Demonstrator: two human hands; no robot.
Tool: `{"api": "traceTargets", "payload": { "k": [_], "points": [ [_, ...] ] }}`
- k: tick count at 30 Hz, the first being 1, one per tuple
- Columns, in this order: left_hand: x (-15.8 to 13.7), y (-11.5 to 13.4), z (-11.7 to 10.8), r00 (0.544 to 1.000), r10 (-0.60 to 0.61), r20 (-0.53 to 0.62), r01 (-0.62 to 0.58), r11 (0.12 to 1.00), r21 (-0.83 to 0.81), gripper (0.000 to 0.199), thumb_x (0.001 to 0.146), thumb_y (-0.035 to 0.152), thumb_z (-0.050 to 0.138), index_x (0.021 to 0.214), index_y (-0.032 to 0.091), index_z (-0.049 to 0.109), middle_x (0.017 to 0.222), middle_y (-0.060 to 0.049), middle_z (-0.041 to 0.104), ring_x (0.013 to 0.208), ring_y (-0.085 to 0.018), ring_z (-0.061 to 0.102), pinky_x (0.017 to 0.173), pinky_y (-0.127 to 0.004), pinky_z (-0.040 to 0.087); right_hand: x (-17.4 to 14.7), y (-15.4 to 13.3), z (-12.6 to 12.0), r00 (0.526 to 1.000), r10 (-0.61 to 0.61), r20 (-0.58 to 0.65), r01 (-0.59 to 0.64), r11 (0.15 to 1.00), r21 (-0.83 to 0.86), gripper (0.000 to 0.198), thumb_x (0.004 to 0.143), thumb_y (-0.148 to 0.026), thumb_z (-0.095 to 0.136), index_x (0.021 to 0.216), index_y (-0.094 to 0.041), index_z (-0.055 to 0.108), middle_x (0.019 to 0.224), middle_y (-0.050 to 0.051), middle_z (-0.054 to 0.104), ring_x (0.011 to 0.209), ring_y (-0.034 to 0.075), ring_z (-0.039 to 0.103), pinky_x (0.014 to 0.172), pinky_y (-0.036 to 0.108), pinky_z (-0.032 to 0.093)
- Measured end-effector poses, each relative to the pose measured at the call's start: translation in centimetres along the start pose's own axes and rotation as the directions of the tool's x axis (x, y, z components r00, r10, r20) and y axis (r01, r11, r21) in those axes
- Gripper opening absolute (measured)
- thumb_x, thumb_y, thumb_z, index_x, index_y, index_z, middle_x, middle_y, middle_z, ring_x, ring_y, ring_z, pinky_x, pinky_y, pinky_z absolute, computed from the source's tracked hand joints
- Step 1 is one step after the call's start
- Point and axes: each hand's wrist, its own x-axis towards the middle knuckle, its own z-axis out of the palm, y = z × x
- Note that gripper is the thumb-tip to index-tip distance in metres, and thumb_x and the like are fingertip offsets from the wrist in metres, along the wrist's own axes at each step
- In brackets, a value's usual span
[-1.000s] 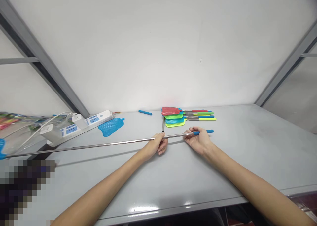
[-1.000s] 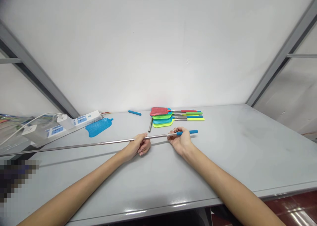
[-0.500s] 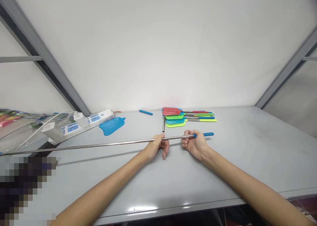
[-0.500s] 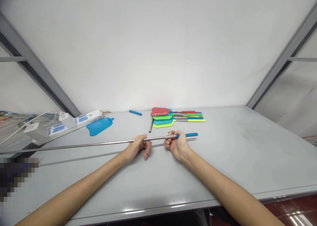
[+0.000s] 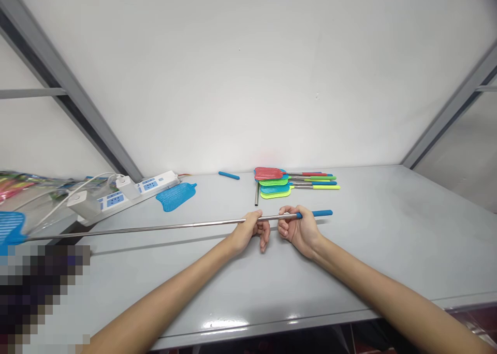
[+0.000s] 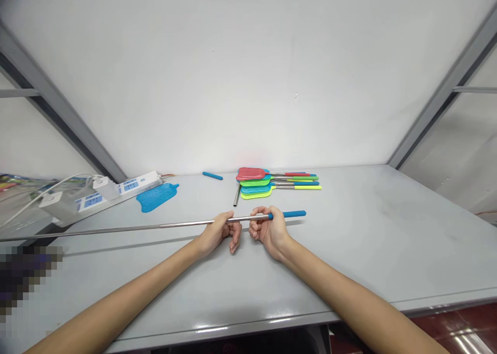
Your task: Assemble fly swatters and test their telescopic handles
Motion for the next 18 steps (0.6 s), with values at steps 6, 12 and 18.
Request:
{"api": "traceTargets", "payload": {
  "k": [6,12,18],
  "points": [
    [-0.1,-0.16,0.01,1.0,0.016,0.002,-0.016,1.0,-0.013,0.055,0.08,0.042,0.018,0.047,0.012,0.049,0.036,-0.003,0.046,0.035,-0.012,0.046,0.044,-0.025,0.034,-0.1,0.18,0.02,1.0,-0.014,0.007,0.014,1.0,-0.004,0.017,0.064,-0.025,0.034,0.063,-0.017,0.049,0.038,0.0,0.043,0.037,0.012,0.039,0.041,0.023,0.028],
    [-0.16,-0.27,0.21,1.0,-0.014,0.003,0.014,0.997,-0.073,0.055,0.079,0.043,0.018,0.046,0.012,0.048,0.034,-0.002,0.044,0.034,-0.013,0.046,0.042,-0.026,0.034,-0.25,0.23,0.26,0.999,-0.036,0.021,0.036,0.999,0.001,0.018,0.064,-0.025,0.034,0.063,-0.017,0.049,0.037,0.0,0.042,0.036,0.012,0.039,0.041,0.023,0.028],
    [-0.14,-0.18,0.69,1.0,-0.004,0.006,0.004,0.996,-0.086,0.054,0.079,0.043,0.019,0.045,0.012,0.048,0.034,-0.002,0.044,0.033,-0.013,0.046,0.041,-0.025,0.035,-0.49,0.52,0.92,0.998,-0.027,0.052,0.028,0.999,-0.016,0.019,0.065,-0.024,0.033,0.063,-0.017,0.05,0.038,0.0,0.044,0.036,0.012,0.039,0.04,0.022,0.028]
  ]
}}
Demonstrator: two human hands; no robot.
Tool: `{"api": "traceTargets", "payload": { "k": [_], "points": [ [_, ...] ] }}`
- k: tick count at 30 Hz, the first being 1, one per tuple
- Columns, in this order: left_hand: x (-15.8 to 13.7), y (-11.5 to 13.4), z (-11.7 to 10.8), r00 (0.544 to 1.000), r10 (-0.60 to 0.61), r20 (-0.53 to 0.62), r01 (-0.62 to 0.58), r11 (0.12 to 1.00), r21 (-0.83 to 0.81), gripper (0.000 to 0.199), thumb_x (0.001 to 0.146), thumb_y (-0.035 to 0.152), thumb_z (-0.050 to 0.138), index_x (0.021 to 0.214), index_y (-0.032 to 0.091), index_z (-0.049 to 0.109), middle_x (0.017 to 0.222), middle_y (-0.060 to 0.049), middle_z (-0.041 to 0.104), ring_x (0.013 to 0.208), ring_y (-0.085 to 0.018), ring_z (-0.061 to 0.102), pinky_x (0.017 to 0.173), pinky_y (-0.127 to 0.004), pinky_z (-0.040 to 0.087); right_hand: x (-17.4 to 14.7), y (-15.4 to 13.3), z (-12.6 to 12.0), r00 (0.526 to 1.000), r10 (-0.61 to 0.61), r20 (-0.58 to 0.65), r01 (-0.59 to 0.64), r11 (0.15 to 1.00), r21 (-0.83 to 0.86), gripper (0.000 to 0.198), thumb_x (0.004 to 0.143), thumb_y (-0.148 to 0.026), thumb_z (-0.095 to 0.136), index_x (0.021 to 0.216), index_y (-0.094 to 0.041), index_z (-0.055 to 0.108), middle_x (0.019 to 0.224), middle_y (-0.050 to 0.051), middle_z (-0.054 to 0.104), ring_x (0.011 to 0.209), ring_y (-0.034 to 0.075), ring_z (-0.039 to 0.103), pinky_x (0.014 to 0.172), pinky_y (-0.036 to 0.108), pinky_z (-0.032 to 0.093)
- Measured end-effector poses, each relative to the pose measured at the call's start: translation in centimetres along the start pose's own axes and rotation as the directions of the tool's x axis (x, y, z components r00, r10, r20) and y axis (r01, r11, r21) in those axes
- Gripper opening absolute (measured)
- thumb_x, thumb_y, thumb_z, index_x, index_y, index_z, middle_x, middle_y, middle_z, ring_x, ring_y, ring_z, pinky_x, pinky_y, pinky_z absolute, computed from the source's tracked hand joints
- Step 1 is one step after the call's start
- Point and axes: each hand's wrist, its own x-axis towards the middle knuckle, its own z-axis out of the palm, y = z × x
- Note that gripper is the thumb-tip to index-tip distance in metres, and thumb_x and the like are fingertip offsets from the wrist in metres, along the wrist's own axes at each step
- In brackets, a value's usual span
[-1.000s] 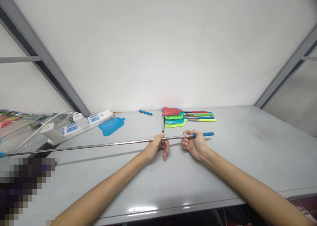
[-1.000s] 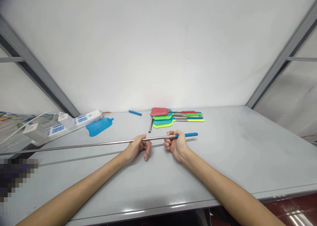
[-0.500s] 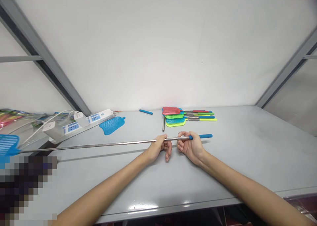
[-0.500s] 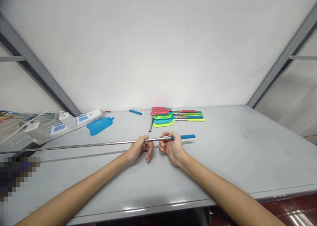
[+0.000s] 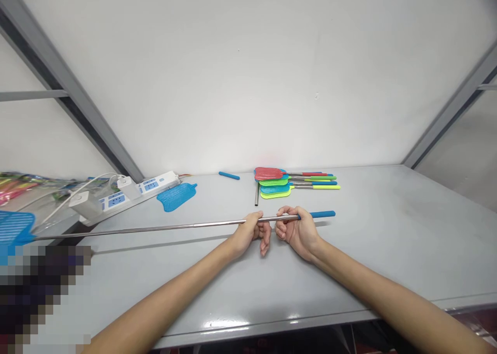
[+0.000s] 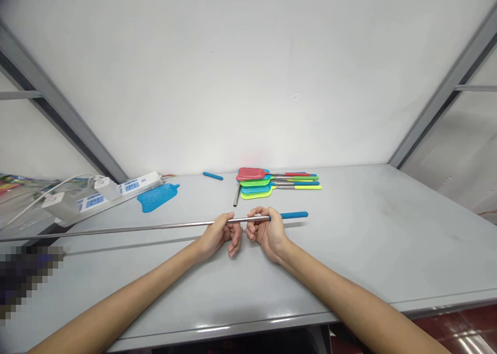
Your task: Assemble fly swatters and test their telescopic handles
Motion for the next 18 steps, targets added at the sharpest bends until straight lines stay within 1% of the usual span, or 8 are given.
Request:
{"api": "traceTargets", "payload": {
  "k": [1,4,6,7,10,13,18],
  "points": [
    [0.01,0.04,0.18,1.0,0.003,0.011,-0.003,1.0,0.001,0.053,0.079,0.042,0.019,0.048,0.011,0.049,0.034,-0.002,0.044,0.032,-0.013,0.045,0.041,-0.025,0.035,-0.05,0.16,0.2,1.0,0.007,0.005,-0.007,1.0,-0.004,0.019,0.064,-0.024,0.034,0.063,-0.017,0.051,0.037,-0.001,0.042,0.034,0.011,0.037,0.039,0.021,0.027],
    [0.08,0.17,0.69,0.999,0.006,0.043,-0.007,1.0,0.026,0.051,0.08,0.041,0.02,0.064,0.008,0.056,0.035,-0.002,0.048,0.029,-0.012,0.043,0.039,-0.026,0.036,-0.18,0.59,0.7,1.0,0.024,0.009,-0.024,1.0,-0.006,0.019,0.063,-0.024,0.035,0.066,-0.016,0.052,0.032,-0.006,0.03,0.029,0.007,0.02,0.034,0.019,0.017],
    [0.21,0.25,0.91,0.999,0.009,0.045,-0.011,0.999,0.037,0.049,0.08,0.04,0.02,0.073,0.007,0.056,0.036,-0.001,0.049,0.03,-0.011,0.043,0.042,-0.026,0.038,-0.2,0.66,0.85,0.999,0.031,0.005,-0.031,0.999,-0.006,0.019,0.063,-0.025,0.036,0.067,-0.016,0.052,0.032,-0.007,0.027,0.03,0.006,0.016,0.034,0.018,0.014],
    [0.3,0.27,0.97,0.999,0.01,0.039,-0.012,0.999,0.037,0.049,0.08,0.04,0.02,0.074,0.007,0.056,0.035,-0.001,0.049,0.03,-0.011,0.044,0.043,-0.026,0.039,-0.18,0.62,0.87,0.999,0.041,0.005,-0.041,0.999,-0.007,0.019,0.063,-0.025,0.036,0.067,-0.016,0.052,0.033,-0.007,0.027,0.031,0.006,0.017,0.034,0.018,0.015],
    [0.6,0.22,1.05,1.0,0.007,0.008,-0.007,1.0,0.023,0.049,0.08,0.039,0.018,0.07,0.008,0.055,0.034,-0.001,0.048,0.03,-0.011,0.044,0.043,-0.026,0.039,-0.1,0.4,0.79,0.998,0.056,0.003,-0.056,0.998,-0.016,0.019,0.064,-0.026,0.036,0.067,-0.016,0.051,0.034,-0.007,0.027,0.032,0.006,0.019,0.035,0.018,0.016],
    [0.79,-0.01,1.04,0.999,0.019,-0.032,-0.019,1.0,-0.002,0.052,0.08,0.041,0.017,0.061,0.01,0.054,0.034,-0.001,0.047,0.031,-0.011,0.043,0.043,-0.026,0.038,0.01,0.35,0.6,0.998,0.059,-0.006,-0.059,0.997,-0.051,0.02,0.066,-0.028,0.034,0.067,-0.016,0.05,0.035,-0.006,0.031,0.032,0.007,0.025,0.036,0.02,0.02],
    [0.85,-0.41,0.76,1.0,-0.02,-0.019,0.02,0.999,-0.035,0.056,0.078,0.047,0.019,0.042,0.014,0.045,0.031,-0.001,0.043,0.032,-0.01,0.043,0.046,-0.025,0.038,0.2,0.35,0.14,0.998,0.058,-0.019,-0.06,0.992,-0.107,0.019,0.068,-0.028,0.035,0.064,-0.016,0.049,0.041,-0.004,0.038,0.036,0.008,0.033,0.04,0.021,0.026]
  ]
}}
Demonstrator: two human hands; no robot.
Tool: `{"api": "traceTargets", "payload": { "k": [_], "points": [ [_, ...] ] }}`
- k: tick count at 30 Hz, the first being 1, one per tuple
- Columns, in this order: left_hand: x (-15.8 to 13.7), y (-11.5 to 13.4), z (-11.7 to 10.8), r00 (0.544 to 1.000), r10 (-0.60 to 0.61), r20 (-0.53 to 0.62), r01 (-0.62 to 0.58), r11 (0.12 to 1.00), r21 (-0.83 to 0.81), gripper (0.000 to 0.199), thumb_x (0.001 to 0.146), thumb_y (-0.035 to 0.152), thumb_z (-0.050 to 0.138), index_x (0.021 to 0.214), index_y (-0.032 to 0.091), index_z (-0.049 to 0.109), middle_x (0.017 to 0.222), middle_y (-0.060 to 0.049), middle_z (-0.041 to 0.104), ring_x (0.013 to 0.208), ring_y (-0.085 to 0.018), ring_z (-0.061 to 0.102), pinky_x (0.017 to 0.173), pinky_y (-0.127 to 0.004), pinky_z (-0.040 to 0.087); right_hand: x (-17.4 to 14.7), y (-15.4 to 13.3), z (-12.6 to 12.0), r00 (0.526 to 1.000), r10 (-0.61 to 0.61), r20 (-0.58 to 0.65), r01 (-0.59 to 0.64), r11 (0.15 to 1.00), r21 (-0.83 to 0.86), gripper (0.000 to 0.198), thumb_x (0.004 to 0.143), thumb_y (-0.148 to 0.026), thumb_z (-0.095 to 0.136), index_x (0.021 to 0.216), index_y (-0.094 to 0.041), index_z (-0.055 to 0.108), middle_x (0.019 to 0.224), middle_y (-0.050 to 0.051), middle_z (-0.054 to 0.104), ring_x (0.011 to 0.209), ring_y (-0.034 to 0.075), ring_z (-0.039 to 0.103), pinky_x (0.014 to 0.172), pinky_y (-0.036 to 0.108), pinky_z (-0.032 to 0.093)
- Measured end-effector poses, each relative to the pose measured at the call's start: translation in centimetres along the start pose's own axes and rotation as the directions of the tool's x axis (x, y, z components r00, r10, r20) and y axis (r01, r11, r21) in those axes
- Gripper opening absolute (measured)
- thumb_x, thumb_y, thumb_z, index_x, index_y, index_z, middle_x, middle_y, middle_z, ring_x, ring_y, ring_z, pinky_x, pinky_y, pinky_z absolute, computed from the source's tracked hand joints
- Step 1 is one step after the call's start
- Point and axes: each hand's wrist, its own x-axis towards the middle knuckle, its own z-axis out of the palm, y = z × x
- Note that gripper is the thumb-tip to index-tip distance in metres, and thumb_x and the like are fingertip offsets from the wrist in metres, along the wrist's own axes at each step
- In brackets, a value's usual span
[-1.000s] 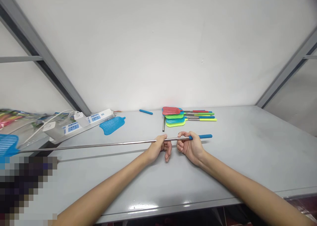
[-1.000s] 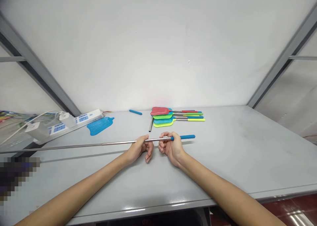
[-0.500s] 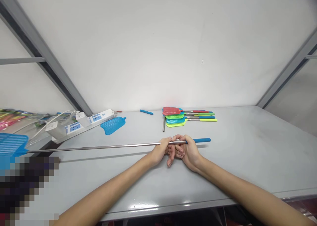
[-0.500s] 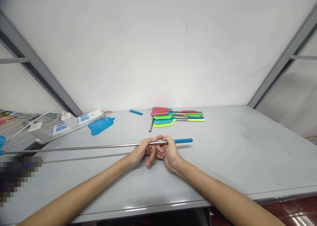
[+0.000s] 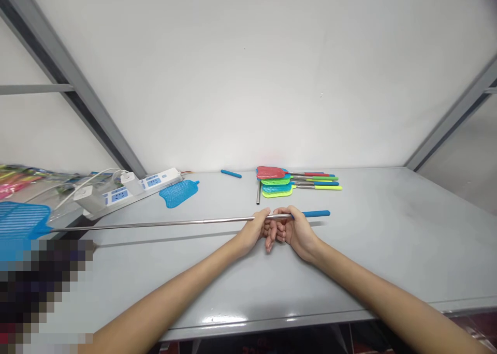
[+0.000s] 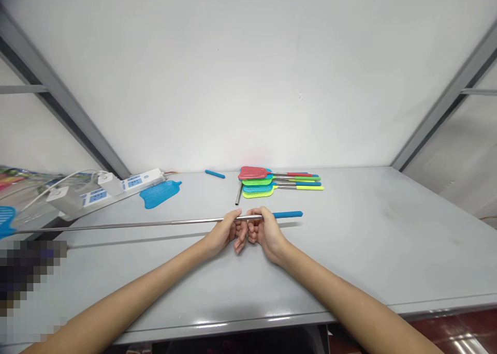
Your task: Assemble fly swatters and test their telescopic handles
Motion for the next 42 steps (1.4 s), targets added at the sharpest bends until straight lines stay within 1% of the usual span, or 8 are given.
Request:
{"api": "traceTargets", "payload": {
  "k": [5,8,12,14,20,26,33,42],
  "points": [
    [-0.1,0.1,0.0,0.997,-0.034,-0.069,0.029,0.998,-0.063,0.056,0.077,0.051,0.019,0.04,0.015,0.043,0.03,0.001,0.039,0.03,-0.01,0.042,0.042,-0.024,0.035,0.2,-0.3,-0.3,0.998,0.039,0.049,-0.043,0.997,0.065,0.015,0.069,-0.027,0.04,0.067,-0.016,0.05,0.043,-0.005,0.038,0.038,0.007,0.033,0.042,0.02,0.027],
    [-0.1,0.1,0.1,0.986,-0.003,-0.164,-0.012,0.996,-0.09,0.057,0.075,0.054,0.017,0.04,0.016,0.041,0.027,0.003,0.033,0.027,-0.01,0.04,0.037,-0.024,0.031,0.4,-0.5,-0.6,0.999,0.022,0.045,-0.027,0.994,0.108,0.012,0.069,-0.026,0.042,0.068,-0.016,0.05,0.043,-0.005,0.037,0.038,0.007,0.031,0.042,0.019,0.026],
    [0.1,0.0,0.1,0.904,0.162,-0.396,-0.182,0.983,-0.014,0.049,0.076,0.048,0.03,0.039,0.017,0.037,0.026,0.005,0.028,0.024,-0.008,0.035,0.034,-0.022,0.026,0.8,-0.8,-1.0,1.0,0.001,0.012,-0.003,0.992,0.127,0.011,0.069,-0.026,0.043,0.067,-0.016,0.049,0.041,-0.005,0.036,0.038,0.007,0.03,0.04,0.019,0.025],
    [0.2,0.0,0.0,0.878,0.204,-0.434,-0.212,0.977,0.03,0.046,0.076,0.044,0.033,0.04,0.017,0.037,0.026,0.006,0.027,0.025,-0.008,0.034,0.034,-0.021,0.025,0.9,-1.0,-1.2,1.0,0.025,0.008,-0.026,0.991,0.128,0.011,0.068,-0.026,0.043,0.067,-0.016,0.048,0.042,-0.005,0.036,0.038,0.007,0.03,0.04,0.019,0.025],
    [-0.2,0.3,-0.5,0.958,0.177,-0.224,-0.154,0.981,0.118,0.047,0.078,0.042,0.03,0.04,0.016,0.038,0.027,0.006,0.029,0.027,-0.007,0.035,0.036,-0.021,0.027,0.3,-1.2,-1.0,0.987,0.152,0.051,-0.15,0.988,-0.044,0.022,0.071,-0.033,0.036,0.063,-0.015,0.047,0.048,0.0,0.045,0.04,0.008,0.036,0.037,0.018,0.024],
    [-0.8,0.4,-1.1,0.985,0.16,-0.07,-0.141,0.965,0.22,0.052,0.081,0.043,0.022,0.037,0.017,0.033,0.027,0.005,0.027,0.028,-0.007,0.037,0.039,-0.022,0.027,-0.2,-1.4,-1.5,0.896,0.337,0.288,-0.323,0.942,-0.096,0.035,0.075,-0.041,0.029,0.055,-0.015,0.041,0.047,0.002,0.045,0.038,0.008,0.036,0.03,0.014,0.014],
    [-0.9,0.1,-1.0,0.987,0.13,-0.092,-0.098,0.952,0.29,0.053,0.081,0.044,0.021,0.039,0.016,0.036,0.026,0.005,0.031,0.027,-0.007,0.037,0.036,-0.02,0.025,-0.2,-0.8,-1.7,0.844,0.389,0.37,-0.358,0.921,-0.154,0.042,0.077,-0.045,0.026,0.066,-0.013,0.05,0.048,0.004,0.051,0.035,0.008,0.039,0.03,0.015,0.018],
    [-0.6,-0.2,-0.8,0.985,0.121,-0.126,-0.079,0.952,0.295,0.055,0.081,0.045,0.021,0.037,0.016,0.036,0.025,0.004,0.032,0.024,-0.007,0.035,0.032,-0.019,0.024,-0.4,-0.8,-1.0,0.876,0.315,0.366,-0.269,0.948,-0.172,0.045,0.078,-0.042,0.022,0.063,-0.011,0.052,0.051,0.006,0.054,0.04,0.009,0.044,0.038,0.019,0.028]
  ]
}}
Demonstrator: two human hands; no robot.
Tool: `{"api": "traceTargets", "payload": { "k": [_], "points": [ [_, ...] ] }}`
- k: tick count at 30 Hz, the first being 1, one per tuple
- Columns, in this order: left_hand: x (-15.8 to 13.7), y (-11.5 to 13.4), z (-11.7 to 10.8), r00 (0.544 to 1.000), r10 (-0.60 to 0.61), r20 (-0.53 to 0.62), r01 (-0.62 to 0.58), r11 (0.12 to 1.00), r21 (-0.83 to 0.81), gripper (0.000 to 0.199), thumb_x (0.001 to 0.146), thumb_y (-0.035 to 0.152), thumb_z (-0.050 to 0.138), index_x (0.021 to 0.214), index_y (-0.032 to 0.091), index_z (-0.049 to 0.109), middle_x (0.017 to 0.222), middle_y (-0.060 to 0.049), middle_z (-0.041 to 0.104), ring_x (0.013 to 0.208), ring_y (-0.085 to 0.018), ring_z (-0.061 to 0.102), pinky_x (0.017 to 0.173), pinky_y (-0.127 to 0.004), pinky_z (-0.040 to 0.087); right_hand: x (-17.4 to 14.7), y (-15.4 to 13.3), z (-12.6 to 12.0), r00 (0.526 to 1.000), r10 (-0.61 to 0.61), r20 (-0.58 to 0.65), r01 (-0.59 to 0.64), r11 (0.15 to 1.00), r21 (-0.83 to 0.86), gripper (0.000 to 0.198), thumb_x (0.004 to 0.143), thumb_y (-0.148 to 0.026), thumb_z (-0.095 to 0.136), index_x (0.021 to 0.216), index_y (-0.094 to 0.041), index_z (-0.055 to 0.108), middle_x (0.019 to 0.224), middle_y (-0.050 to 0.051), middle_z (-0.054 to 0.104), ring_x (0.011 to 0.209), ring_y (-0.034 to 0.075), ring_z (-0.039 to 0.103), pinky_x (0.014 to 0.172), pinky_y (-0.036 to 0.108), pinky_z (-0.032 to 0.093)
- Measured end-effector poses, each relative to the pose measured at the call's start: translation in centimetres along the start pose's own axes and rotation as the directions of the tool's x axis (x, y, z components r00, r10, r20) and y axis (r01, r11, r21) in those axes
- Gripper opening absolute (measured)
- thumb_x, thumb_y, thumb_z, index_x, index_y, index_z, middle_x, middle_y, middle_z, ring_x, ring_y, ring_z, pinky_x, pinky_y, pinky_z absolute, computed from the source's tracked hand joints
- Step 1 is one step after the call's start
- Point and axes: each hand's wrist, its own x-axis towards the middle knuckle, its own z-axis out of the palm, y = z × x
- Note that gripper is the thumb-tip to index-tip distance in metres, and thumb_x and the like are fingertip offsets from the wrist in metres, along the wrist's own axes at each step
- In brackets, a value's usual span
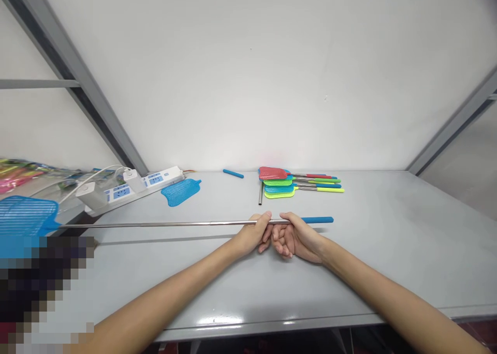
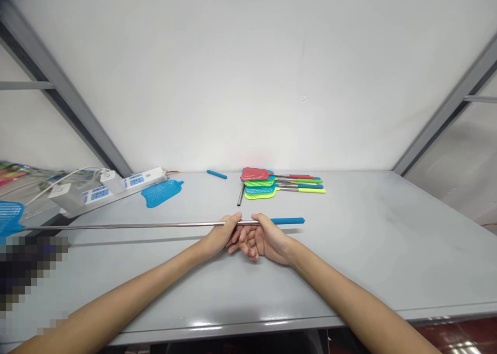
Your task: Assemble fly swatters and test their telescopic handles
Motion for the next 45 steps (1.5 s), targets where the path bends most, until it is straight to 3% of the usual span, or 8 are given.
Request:
{"api": "traceTargets", "payload": {
  "k": [11,23,34,45],
  "points": [
    [-0.6,0.7,0.1,0.999,-0.032,0.005,0.031,0.998,0.059,0.057,0.08,0.046,0.021,0.033,0.017,0.032,0.024,0.005,0.025,0.022,-0.006,0.028,0.03,-0.02,0.02,0.0,0.3,0.2,1.0,0.002,0.005,-0.002,1.0,-0.006,0.045,0.078,-0.042,0.021,0.058,-0.013,0.05,0.05,0.007,0.055,0.037,0.01,0.043,0.038,0.021,0.025],
    [0.0,0.4,0.2,1.0,-0.021,0.003,0.021,1.0,0.008,0.057,0.08,0.048,0.021,0.034,0.016,0.033,0.023,0.004,0.029,0.022,-0.005,0.027,0.032,-0.019,0.02,0.2,-0.1,-0.4,0.997,-0.012,-0.077,0.009,0.999,-0.04,0.046,0.077,-0.043,0.027,0.057,-0.011,0.054,0.047,0.005,0.052,0.04,0.01,0.044,0.043,0.022,0.029],
    [-0.2,0.7,0.4,0.999,-0.01,-0.042,0.009,1.0,-0.013,0.051,0.078,0.049,0.027,0.042,0.015,0.04,0.028,0.006,0.03,0.024,-0.003,0.026,0.031,-0.019,0.018,0.4,0.2,0.2,0.978,-0.095,-0.185,0.1,0.995,0.013,0.04,0.075,-0.039,0.032,0.055,-0.011,0.053,0.044,0.001,0.046,0.039,0.009,0.038,0.043,0.023,0.027],
    [-0.2,1.2,0.4,0.999,0.024,-0.037,-0.027,0.997,-0.073,0.039,0.076,0.041,0.037,0.051,0.013,0.047,0.033,0.006,0.034,0.026,-0.004,0.028,0.031,-0.02,0.017,0.6,0.3,0.3,0.975,-0.093,-0.201,0.097,0.995,0.007,0.038,0.074,-0.04,0.034,0.055,-0.012,0.052,0.045,0.001,0.044,0.04,0.008,0.037,0.043,0.022,0.026]
  ]
}}
